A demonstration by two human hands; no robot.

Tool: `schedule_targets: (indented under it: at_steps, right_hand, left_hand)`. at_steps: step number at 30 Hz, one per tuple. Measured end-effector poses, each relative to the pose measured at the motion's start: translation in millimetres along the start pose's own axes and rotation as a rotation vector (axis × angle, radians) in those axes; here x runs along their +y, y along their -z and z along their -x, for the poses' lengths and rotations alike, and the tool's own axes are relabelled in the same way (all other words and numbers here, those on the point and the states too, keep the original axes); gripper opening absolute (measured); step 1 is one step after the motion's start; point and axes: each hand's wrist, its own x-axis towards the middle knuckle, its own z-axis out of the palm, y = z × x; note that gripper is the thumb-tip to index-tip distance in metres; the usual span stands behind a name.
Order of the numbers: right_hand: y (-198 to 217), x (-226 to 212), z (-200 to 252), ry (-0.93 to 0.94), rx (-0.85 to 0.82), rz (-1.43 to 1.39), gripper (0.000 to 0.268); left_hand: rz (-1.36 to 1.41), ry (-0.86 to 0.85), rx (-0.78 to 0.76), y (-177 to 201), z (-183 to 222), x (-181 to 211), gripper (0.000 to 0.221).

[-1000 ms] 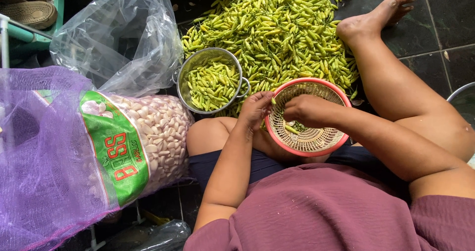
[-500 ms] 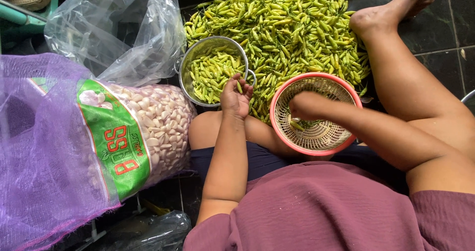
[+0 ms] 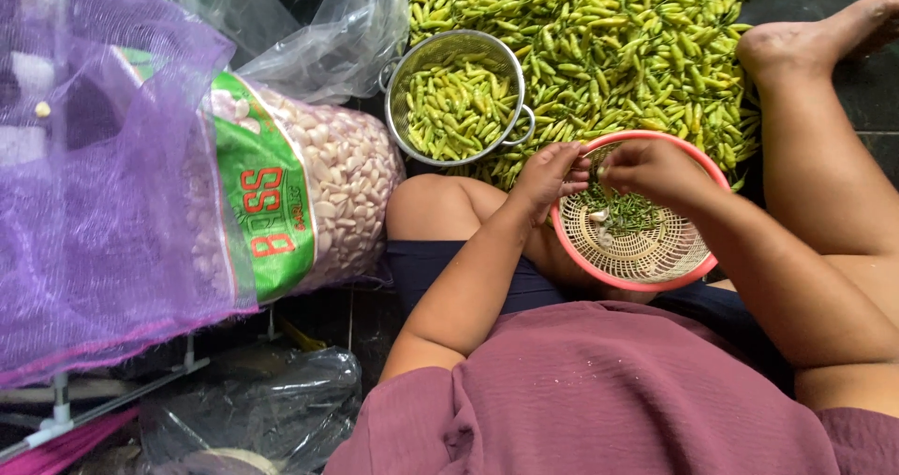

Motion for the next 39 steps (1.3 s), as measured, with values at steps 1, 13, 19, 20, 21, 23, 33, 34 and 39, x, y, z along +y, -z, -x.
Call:
schedule_targets:
  at_steps: [1, 13, 19, 20, 21, 23, 33, 34, 39]
  right_hand:
    - [6, -8, 4, 0.023, 0.052, -0.322, 0.024]
    - [48, -51, 27, -0.039, -0.24, 0.43, 0.035]
    - [24, -8, -82, 0.208, 0.185, 0.617, 0.019]
    - [19, -2, -102, 0.212, 0.184, 0.615, 0.019]
    - [15, 3, -121, 0.221, 0.244, 0.684, 0.02]
    - [2, 19, -157, 0.232, 0.307, 0.745, 0.023]
    - [8, -57, -61, 0.14, 0.099, 0.308, 0.023]
    - [11, -82, -33, 0.127, -0.049, 0.187, 0.027]
    - [-2, -30, -15, 0.058, -0.049, 0.668, 0.022]
  left_hand:
    - [0.025, 0.016, -0.035, 0, -1, 1, 0.037]
    - [0.03, -0.406, 0.425, 31, 23, 99, 0.034]
    - [-0.872, -0.626, 0.758, 23, 30, 114, 0.068]
    - [-0.875, -0.627, 0.763, 23, 28, 108, 0.068]
    - [-0.882, -0.626, 0.701, 23, 25, 102, 0.062]
    - [-0.898, -0.626, 0.639, 26, 21, 92, 0.056]
    - [-0.311, -0.361, 0.251, 22, 0, 51, 0.052]
    - [-0.174, -0.334, 0.192, 15, 1, 53, 0.041]
    - [-0.754, -0.627, 0.062, -5, 20, 29, 0.012]
